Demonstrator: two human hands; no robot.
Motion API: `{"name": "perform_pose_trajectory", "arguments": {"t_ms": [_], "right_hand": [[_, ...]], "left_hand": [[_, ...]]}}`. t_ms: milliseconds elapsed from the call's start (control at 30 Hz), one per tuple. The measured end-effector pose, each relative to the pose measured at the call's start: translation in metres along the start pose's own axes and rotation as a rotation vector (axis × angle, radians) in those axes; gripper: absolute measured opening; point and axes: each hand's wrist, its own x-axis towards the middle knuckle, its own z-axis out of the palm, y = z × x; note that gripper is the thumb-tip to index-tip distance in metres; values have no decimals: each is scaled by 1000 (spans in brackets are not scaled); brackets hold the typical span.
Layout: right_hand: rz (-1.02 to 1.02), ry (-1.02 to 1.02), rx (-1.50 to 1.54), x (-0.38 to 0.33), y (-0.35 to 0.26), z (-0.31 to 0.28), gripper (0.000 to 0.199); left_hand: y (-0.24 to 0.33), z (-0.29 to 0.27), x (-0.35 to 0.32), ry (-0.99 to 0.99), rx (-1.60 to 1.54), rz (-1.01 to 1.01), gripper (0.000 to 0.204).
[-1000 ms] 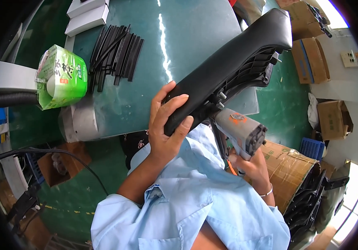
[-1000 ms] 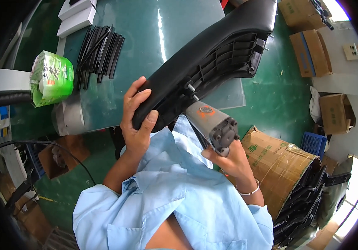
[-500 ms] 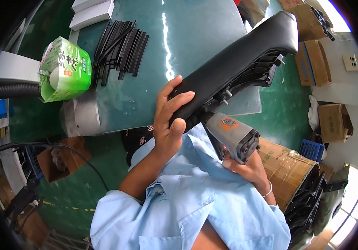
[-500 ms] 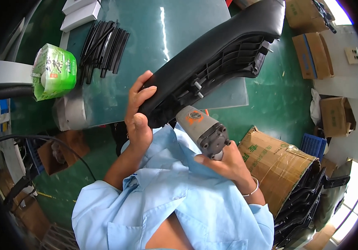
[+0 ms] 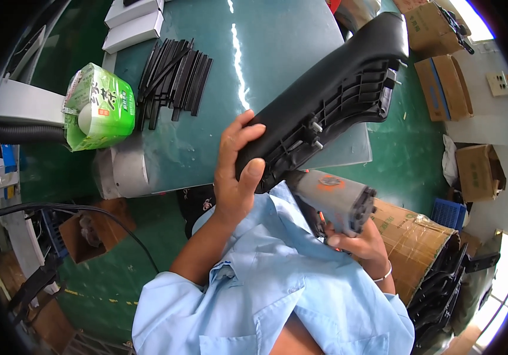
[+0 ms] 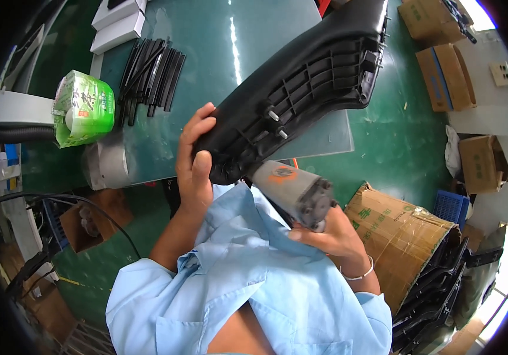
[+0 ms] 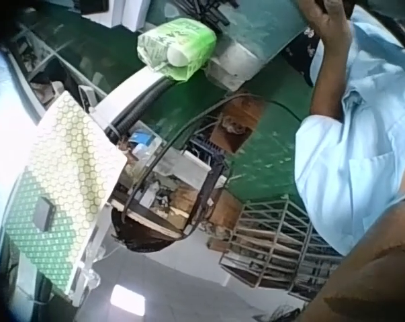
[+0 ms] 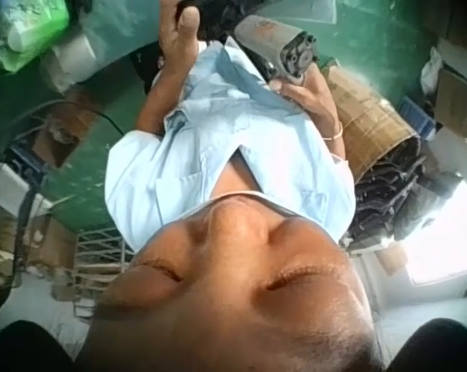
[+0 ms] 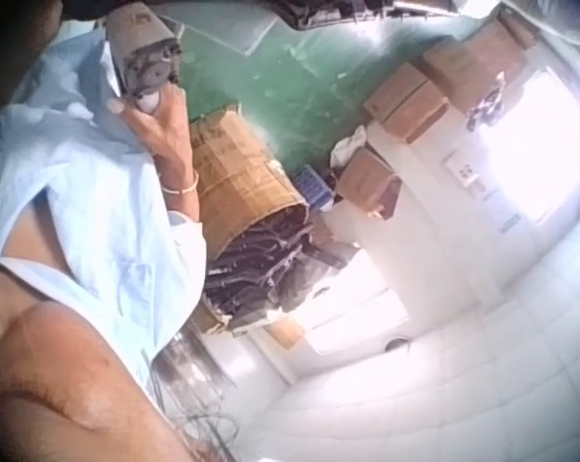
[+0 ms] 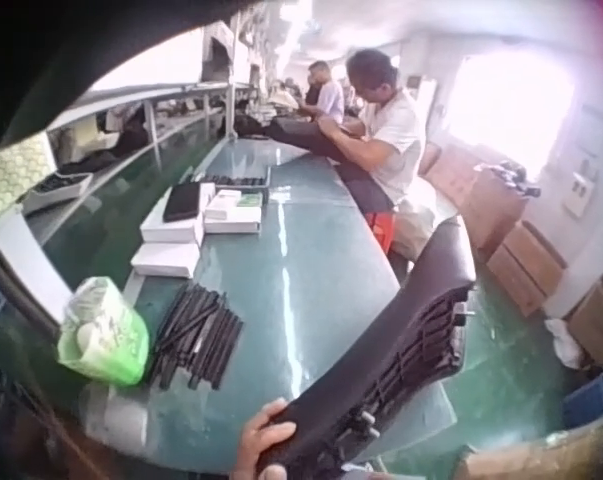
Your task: Secure a leather seat cover to a plastic base using a pneumatic staple gun.
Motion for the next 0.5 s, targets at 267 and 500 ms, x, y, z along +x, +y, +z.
{"name": "perform_pose_trajectory", "arguments": {"t_ms": [267,500], "right_hand": [[-135,244,280,-14,19,-35,45],[-128,346,-160,-16,25,-60,34]], "left_hand": [[22,-18,26,-65,86,-620,45],[32,-8,30,106,-407,-686,41]]}}
